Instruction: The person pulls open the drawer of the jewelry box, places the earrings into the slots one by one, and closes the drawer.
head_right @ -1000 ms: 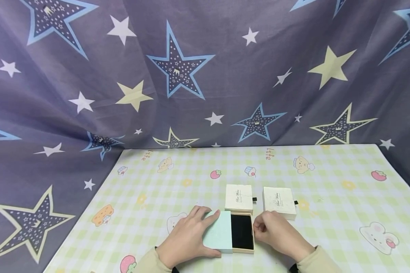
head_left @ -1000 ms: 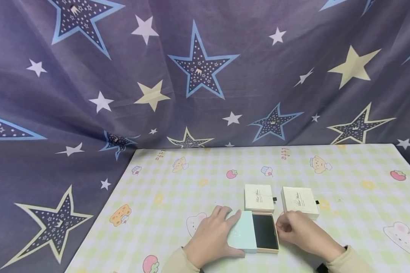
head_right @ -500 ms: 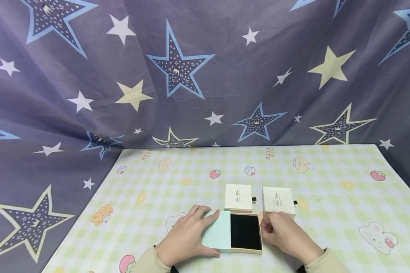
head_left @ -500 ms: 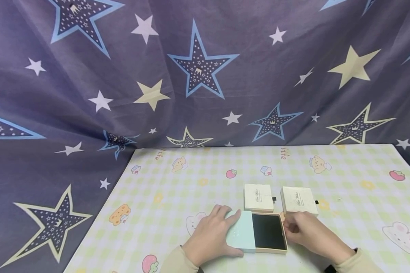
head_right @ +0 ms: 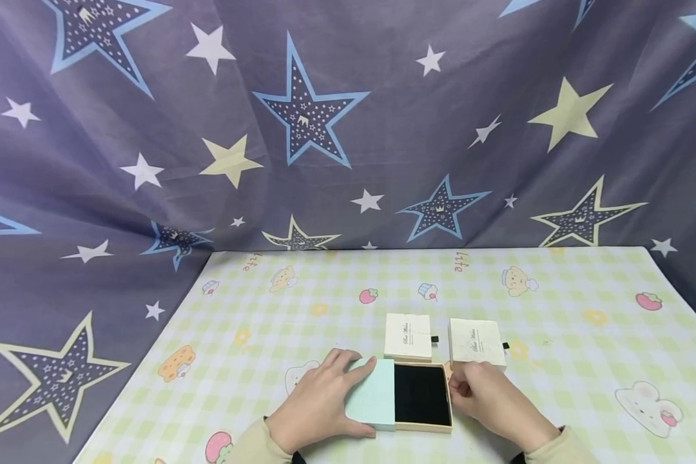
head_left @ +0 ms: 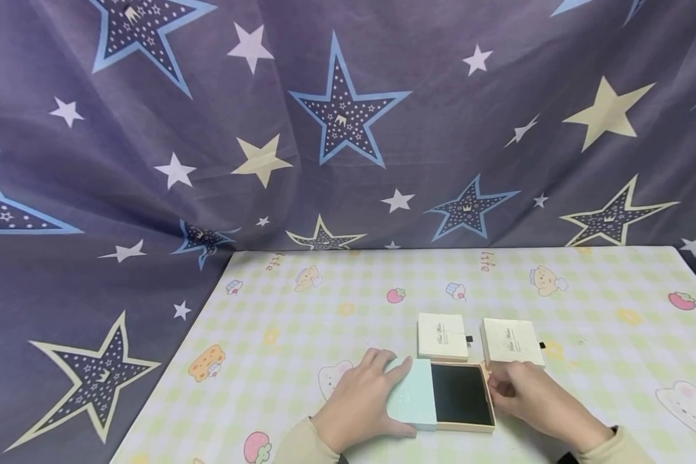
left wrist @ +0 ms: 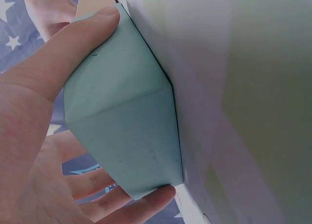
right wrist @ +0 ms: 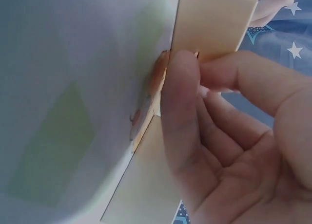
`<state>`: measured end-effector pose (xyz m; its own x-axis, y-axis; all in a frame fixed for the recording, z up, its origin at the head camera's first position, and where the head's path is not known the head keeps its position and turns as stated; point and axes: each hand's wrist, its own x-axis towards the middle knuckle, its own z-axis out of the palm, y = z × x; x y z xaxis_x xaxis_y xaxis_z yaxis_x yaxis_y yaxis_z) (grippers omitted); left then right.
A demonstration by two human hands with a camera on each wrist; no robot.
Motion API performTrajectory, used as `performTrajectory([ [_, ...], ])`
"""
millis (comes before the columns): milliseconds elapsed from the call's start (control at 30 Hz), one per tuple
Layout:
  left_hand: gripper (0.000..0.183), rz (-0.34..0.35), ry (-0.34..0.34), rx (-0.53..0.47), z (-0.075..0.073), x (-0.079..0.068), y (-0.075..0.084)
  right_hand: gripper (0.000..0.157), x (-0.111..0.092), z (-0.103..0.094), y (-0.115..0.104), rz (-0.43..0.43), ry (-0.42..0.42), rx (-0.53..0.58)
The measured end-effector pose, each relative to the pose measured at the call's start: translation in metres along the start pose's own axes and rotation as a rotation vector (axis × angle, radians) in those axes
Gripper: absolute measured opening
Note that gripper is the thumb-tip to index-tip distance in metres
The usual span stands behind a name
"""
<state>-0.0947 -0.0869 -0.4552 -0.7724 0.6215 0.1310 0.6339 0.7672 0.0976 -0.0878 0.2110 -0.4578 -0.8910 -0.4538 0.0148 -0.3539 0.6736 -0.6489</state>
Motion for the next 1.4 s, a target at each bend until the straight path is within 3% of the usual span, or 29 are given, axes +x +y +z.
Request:
performTrajectory([
  [233, 0.103, -0.002, 0.009, 0.008, -0.002, 0.000, 0.000, 0.014, -0.003, -0.014, 0.004, 0.026, -0.073, 0.070],
  [433, 0.102, -0.006, 0.010, 0.006, -0.003, -0.001, 0.000, 0.010, -0.003, -0.027, 0.004, 0.015, -0.027, 0.041],
  [700, 0.102, -0.007, 0.008, 0.005, -0.003, -0.001, -0.001, 0.003, -0.008, -0.042, 0.011, -0.025, 0.154, -0.151],
  [967, 0.103, -0.004, -0.005, 0.005, -0.001, -0.002, -0.001, 0.003, -0.017, -0.056, 0.023, 0.119, 0.287, -0.349],
  [1233, 0.103, -0.012, -0.024, 0.000, -0.001, -0.001, 0.000, 0.035, -0.023, -0.066, 0.039, 0.137, 0.360, -0.513],
  [1367, 0.103, -0.009, -0.023, -0.002, -0.001, -0.001, 0.000, 0.009, -0.022, -0.069, 0.050, 0.162, 0.380, -0.532],
  [1400, 0.103, -0.007, -0.022, 0.000, -0.001, -0.001, 0.000, 0.010, -0.022, -0.069, 0.052, 0.164, 0.389, -0.537],
])
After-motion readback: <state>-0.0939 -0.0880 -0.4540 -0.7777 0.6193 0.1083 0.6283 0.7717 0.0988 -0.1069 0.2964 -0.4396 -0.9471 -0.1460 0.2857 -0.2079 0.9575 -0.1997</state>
